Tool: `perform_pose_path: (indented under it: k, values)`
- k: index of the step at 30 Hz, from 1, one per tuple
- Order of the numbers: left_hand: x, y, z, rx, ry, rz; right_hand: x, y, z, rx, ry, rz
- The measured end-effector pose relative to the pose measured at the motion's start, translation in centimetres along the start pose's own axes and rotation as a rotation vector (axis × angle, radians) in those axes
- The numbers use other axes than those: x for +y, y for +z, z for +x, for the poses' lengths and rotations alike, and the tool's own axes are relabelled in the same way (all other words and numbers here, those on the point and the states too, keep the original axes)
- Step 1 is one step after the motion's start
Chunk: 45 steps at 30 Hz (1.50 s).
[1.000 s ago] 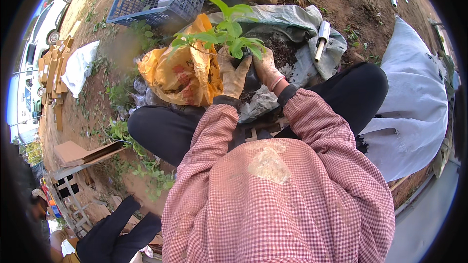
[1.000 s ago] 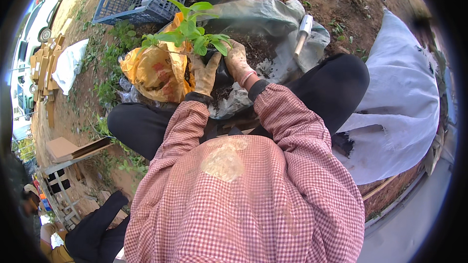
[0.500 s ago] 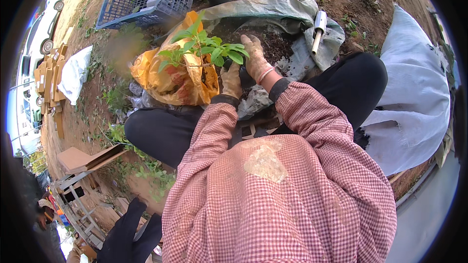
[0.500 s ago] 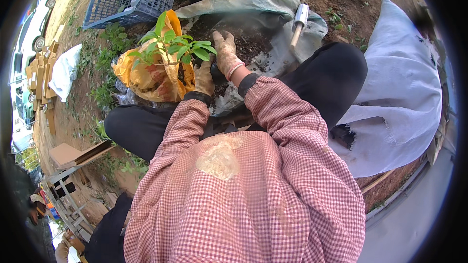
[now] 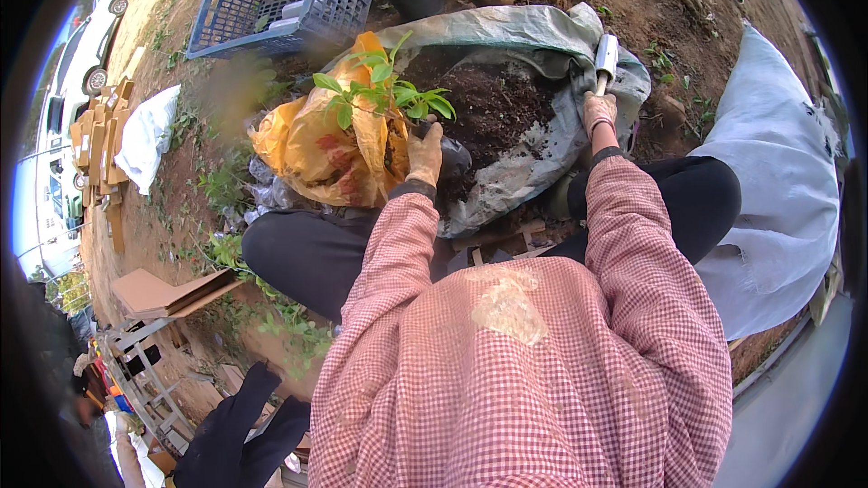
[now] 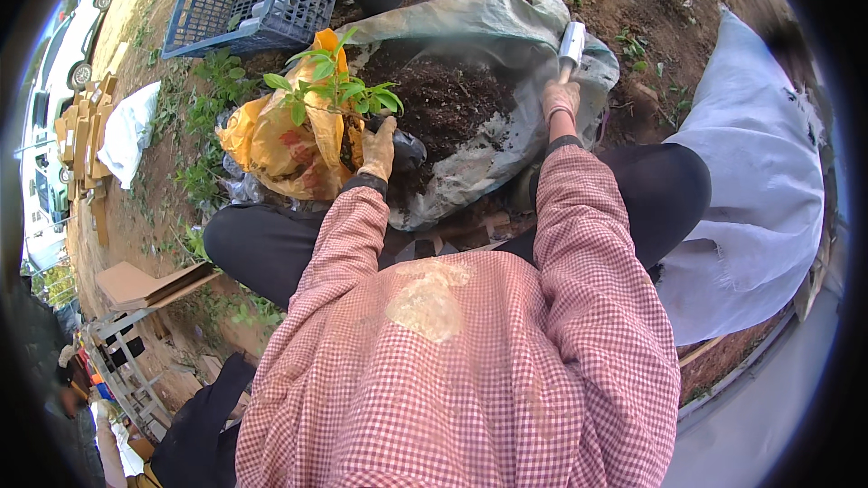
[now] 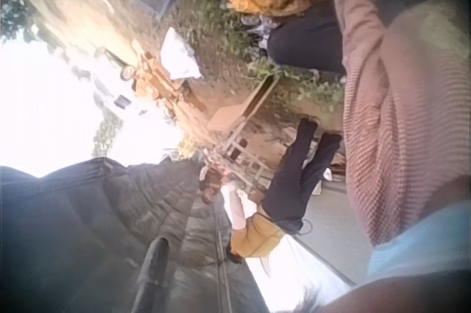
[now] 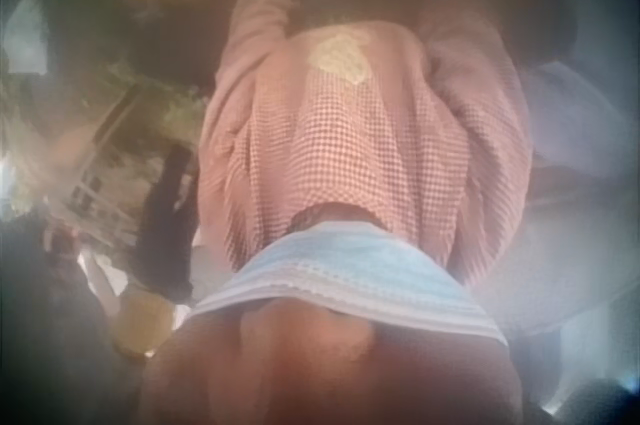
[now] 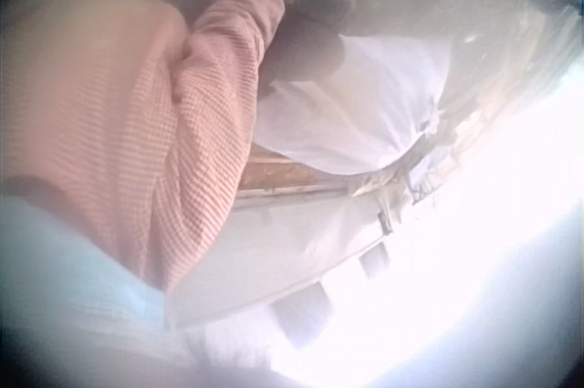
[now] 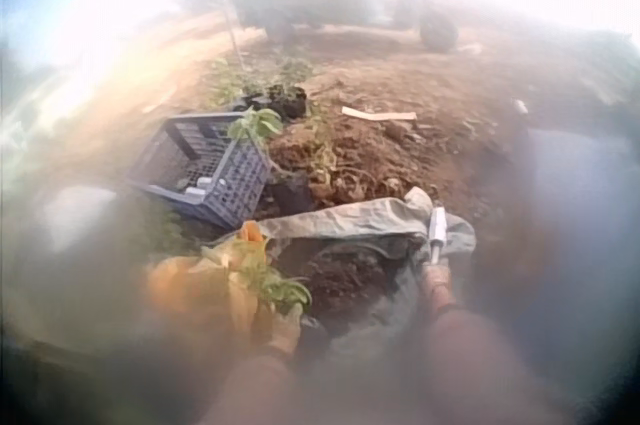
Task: The person sits on the ground and repots small plants. They remove a plant from a plastic bag, place it in a black nursery pot, add soil from a yellow bag, and pack the soil around the plant. The person then wraps the potted plant in a plastic sleeve and places it aside.
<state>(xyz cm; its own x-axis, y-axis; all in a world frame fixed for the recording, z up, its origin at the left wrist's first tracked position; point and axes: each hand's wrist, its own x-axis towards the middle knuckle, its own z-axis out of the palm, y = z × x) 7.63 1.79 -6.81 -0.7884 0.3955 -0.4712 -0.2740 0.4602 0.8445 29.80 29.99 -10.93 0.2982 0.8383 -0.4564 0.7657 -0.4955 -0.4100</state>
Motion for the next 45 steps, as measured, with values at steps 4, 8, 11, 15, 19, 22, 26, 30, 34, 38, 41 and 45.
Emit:
perform_pose_path:
  k: [4, 8, 11, 15, 19, 22, 26, 30, 34, 38, 41, 45]
  values:
    - [0.5, -0.8, 0.3, -0.075, 0.025, -0.125, 0.3, 0.4, 0.8, -0.026, -0.013, 0.371]
    - [2.0, -1.7, 0.9, -0.177, -0.121, -0.504, -1.3, 0.9, -3.6, 0.053, -0.267, 0.777]
    - [3.1, -2.2, 0.9, -0.301, 0.015, -0.558, -3.1, 0.6, -7.7, -0.041, -0.292, 0.818]
    - [3.2, -2.6, 0.7, -0.221, -0.076, -0.478, -5.0, -1.3, -8.8, -0.238, -0.539, 0.973]
    - [1.1, -2.1, 1.2, -0.230, 0.054, -0.324, -4.3, -1.6, -8.7, -0.060, -0.709, 0.346]
    - [-1.2, -1.4, 1.9, -0.200, 0.184, -0.108, -2.7, -0.2, -10.9, -0.166, -0.585, 0.121]
    - [-2.8, -2.0, 3.2, -0.334, 0.175, -0.472, -1.6, 1.3, -15.1, 0.024, -0.543, -0.296]
    - [-2.4, -5.8, 3.1, -0.222, 0.357, 0.281, -2.9, 2.5, -18.7, -0.015, -1.132, -0.323]
    - [-2.9, -9.0, 1.8, -0.252, 0.511, 0.998, -3.5, 4.4, -21.6, -0.467, -1.071, -0.779]
    - [-3.7, -9.3, 1.7, -0.307, 0.583, 1.190, -2.8, 6.5, -23.0, -0.358, -1.207, -0.824]
    - [-4.0, -9.4, 1.9, -0.340, 0.608, 1.229, -2.6, 7.8, -22.2, -0.516, -1.273, -0.779]
    - [-4.4, -10.6, 2.0, -0.403, 0.630, 1.135, -3.6, 7.9, -19.5, -0.644, -1.033, -0.394]
